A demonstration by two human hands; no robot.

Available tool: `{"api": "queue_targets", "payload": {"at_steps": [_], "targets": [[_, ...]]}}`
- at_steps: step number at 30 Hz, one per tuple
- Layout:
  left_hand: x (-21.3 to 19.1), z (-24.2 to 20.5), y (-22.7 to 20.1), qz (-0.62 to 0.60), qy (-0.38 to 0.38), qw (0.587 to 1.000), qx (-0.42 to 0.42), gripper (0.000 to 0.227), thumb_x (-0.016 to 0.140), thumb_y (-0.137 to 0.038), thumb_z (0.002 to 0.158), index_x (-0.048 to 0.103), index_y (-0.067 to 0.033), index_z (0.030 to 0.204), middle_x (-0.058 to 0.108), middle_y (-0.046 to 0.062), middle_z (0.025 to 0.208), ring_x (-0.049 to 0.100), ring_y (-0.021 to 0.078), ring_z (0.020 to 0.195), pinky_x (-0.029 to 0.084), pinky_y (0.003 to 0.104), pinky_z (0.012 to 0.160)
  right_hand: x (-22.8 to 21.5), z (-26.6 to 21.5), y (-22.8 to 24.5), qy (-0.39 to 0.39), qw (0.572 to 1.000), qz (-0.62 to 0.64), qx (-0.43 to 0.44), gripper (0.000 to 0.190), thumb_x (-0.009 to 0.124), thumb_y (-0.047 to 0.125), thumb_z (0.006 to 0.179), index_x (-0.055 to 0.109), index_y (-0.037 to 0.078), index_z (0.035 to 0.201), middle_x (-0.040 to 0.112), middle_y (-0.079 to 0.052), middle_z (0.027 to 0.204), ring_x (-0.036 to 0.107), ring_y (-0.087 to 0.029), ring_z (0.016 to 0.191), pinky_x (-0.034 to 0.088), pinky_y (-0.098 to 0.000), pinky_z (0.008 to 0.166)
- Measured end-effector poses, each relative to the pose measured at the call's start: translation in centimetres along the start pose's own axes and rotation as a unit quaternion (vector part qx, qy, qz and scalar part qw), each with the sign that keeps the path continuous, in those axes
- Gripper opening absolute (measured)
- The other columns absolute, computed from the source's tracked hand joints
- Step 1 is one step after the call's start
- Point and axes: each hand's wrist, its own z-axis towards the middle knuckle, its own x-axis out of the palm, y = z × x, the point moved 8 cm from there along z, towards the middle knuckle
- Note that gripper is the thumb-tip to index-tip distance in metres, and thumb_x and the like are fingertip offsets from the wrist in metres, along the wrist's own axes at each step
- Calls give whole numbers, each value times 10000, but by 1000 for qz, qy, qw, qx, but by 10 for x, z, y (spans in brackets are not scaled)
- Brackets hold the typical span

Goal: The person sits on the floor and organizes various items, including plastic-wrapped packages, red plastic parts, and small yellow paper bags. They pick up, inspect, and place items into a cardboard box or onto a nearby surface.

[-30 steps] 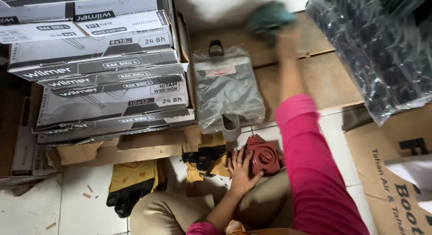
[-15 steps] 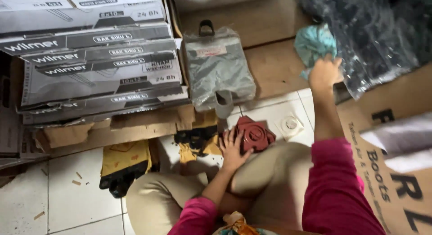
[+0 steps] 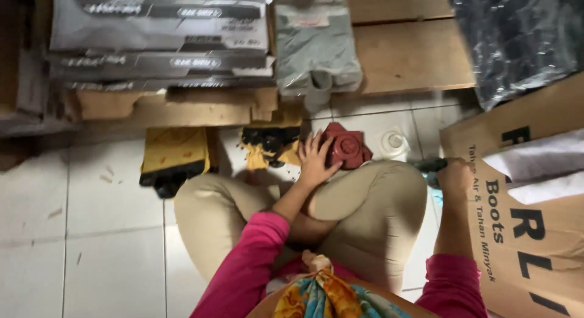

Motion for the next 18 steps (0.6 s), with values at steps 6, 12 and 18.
{"api": "queue_targets", "payload": {"at_steps": [6, 12, 18], "targets": [[-27, 38, 4, -19, -1, 1000, -22, 638, 672, -398, 767, 430, -240, 1337, 275, 137, 1444, 257, 380, 1346, 289, 642, 1009, -98, 20, 139, -293, 909, -117, -273, 124, 643, 179, 717, 675, 246, 817, 622, 75, 946, 580, -198, 989, 435, -332, 674], [-85, 48, 54, 102, 91, 984, -113, 577, 600, -575, 736, 539, -267, 1219, 594, 54, 1185, 585, 287, 1102, 495, 513, 793, -176, -16, 329, 172, 817, 444, -327, 301, 632, 135, 834, 640, -34, 1083, 631, -249, 1059, 560, -435, 1034, 445, -497, 884], [-105, 40, 208, 80, 5, 972, -220, 425, 581, -435, 773, 713, -43, 873, 693, 176, 854, 648, 365, 923, 524, 486, 773, -49, -33, 418, 308, 739, 585, -134, 364, 589, 248, 902, 570, 9, 1176, 621, -268, 966, 675, -314, 640, 584, -372, 475]]}}
